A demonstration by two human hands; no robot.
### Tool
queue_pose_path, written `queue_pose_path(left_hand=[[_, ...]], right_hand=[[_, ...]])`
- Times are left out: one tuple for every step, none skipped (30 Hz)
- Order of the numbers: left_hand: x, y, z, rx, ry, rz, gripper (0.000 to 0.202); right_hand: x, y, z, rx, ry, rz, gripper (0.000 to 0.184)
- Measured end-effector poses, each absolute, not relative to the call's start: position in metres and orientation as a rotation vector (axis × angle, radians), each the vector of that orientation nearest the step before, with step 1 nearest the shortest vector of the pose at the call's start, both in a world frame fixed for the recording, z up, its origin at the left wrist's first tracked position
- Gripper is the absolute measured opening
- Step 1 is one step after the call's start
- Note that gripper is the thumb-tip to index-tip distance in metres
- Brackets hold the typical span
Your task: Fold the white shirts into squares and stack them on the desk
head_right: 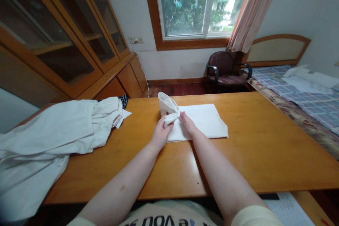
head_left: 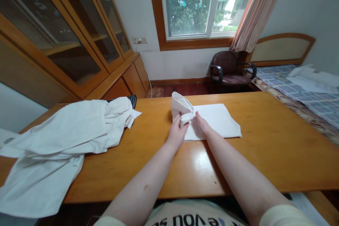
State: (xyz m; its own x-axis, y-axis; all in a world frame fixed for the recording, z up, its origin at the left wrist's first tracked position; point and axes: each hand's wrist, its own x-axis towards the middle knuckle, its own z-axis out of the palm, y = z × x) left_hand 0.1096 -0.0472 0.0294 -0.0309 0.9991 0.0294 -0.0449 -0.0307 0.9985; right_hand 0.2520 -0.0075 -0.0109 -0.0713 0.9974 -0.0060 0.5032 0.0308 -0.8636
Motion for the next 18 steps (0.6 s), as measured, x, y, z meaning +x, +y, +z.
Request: queue_pose_path(left_hand=[[0.112,-0.048,0.025,1.396,1.236,1.161,0.032],[0.115,-0.05,0.019,1.619,1.288,1.015,0.036],[0.118,-0.051,0.013,1.832,1.336,0.849,0.04],[0.119,-0.053,0.007,2.019,1.375,0.689,0.045],[0.121,-0.054,0.002,2.173,1.401,0.557,0.05],[0.122,-0.056,-0.003,2.292,1.412,0.463,0.054],[0.122,-0.057,-0.007,2.377,1.418,0.406,0.057],[0.121,-0.058,-0.009,2.431,1.422,0.377,0.057],[0.12,-0.059,-0.01,2.464,1.418,0.359,0.056],[0.119,-0.06,-0.009,2.484,1.406,0.345,0.054],[0.118,-0.06,-0.008,2.495,1.388,0.339,0.052],[0.117,-0.061,-0.007,2.5,1.365,0.34,0.051],[0.116,-0.061,-0.005,2.501,1.334,0.344,0.049],[0.115,-0.061,-0.003,2.501,1.296,0.349,0.049],[0.114,-0.062,-0.002,2.501,1.258,0.351,0.049],[0.114,-0.062,-0.001,2.503,1.221,0.349,0.049],[0.114,-0.063,-0.001,2.504,1.183,0.342,0.049],[0.115,-0.063,-0.001,2.504,1.147,0.337,0.05]], right_hand=[[0.257,-0.009,-0.009,-1.502,-1.554,1.0,0.076],[0.262,-0.011,-0.007,-1.456,-1.469,1.048,0.08],[0.266,-0.012,-0.005,-1.422,-1.403,1.088,0.083],[0.27,-0.013,-0.004,-1.4,-1.349,1.13,0.084],[0.273,-0.014,-0.003,-1.374,-1.304,1.179,0.084],[0.275,-0.013,-0.003,-1.35,-1.258,1.227,0.081],[0.276,-0.013,-0.003,-1.339,-1.204,1.255,0.076],[0.277,-0.012,-0.003,-1.342,-1.15,1.258,0.071],[0.278,-0.01,-0.004,-1.358,-1.105,1.236,0.068],[0.278,-0.009,-0.005,-1.391,-1.069,1.188,0.068],[0.278,-0.007,-0.005,-1.437,-1.048,1.122,0.069],[0.279,-0.006,-0.006,-1.492,-1.038,1.049,0.068],[0.28,-0.005,-0.007,-1.544,-1.04,0.982,0.066],[0.281,-0.004,-0.008,-1.592,-1.054,0.928,0.061],[0.282,-0.003,-0.009,-1.634,-1.08,0.885,0.053],[0.283,-0.003,-0.01,-1.667,-1.117,0.852,0.046],[0.284,-0.003,-0.011,-1.691,-1.16,0.822,0.041],[0.285,-0.002,-0.013,-1.71,-1.199,0.795,0.038]])
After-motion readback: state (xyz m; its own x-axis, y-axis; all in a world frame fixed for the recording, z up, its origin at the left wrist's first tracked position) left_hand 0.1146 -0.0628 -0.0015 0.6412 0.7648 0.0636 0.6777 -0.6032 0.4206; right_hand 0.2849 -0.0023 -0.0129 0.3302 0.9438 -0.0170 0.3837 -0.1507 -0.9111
